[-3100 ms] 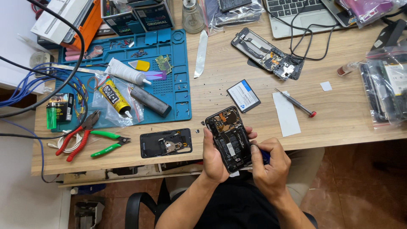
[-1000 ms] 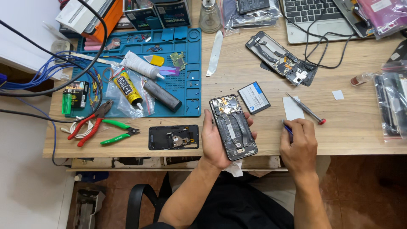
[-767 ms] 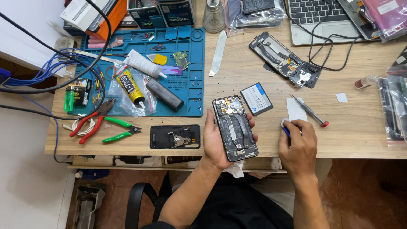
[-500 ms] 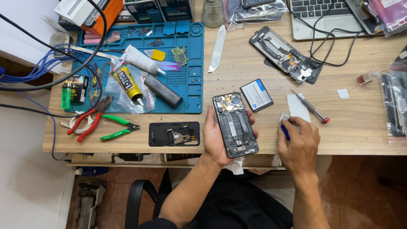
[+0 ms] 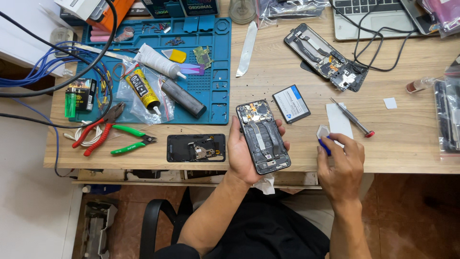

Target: The person removes the battery from a disassembled smartphone using a blue plastic pry tool. They then use a screwdriver to loosen screws on the phone's internal components while holding the device steady.

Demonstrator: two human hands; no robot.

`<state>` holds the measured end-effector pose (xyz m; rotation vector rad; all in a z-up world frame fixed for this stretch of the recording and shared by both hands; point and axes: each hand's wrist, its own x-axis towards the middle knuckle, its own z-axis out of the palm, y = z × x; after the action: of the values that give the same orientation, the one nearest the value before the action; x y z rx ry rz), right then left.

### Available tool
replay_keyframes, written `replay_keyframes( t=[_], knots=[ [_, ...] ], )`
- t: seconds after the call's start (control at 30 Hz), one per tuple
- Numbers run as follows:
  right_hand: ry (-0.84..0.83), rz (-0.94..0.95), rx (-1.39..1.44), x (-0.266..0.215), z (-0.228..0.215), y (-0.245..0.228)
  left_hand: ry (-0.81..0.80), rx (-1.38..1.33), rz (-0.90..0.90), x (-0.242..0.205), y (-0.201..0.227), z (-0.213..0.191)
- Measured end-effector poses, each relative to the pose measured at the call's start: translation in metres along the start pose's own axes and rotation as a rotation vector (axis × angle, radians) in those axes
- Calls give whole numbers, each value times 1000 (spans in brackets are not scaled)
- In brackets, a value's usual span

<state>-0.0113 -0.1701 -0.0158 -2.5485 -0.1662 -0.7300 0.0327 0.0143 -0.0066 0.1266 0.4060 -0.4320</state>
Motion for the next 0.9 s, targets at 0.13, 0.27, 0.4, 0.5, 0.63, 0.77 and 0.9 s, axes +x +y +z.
replay_keyframes(
  t=[0.13,0.27,0.4,0.5,0.63,0.77,0.9],
  knots=[
    [-106,63,327,-2,-17,-34,-9,33,131,-7,-9,8],
    [-392,85,452,1,-22,-52,60,134,232,-16,-27,4],
    [-523,220,435,-1,-22,-50,-21,237,204,-24,-49,-20],
    [-657,356,453,7,-35,-52,-190,369,254,-30,-58,-29],
    [-669,356,344,8,-47,-37,-192,617,87,-46,-53,-38],
    [-676,152,279,5,-47,-12,-230,643,-84,-68,-36,-34],
    [-646,-130,280,1,-31,1,-42,662,-131,-79,-26,-48]
  ],
)
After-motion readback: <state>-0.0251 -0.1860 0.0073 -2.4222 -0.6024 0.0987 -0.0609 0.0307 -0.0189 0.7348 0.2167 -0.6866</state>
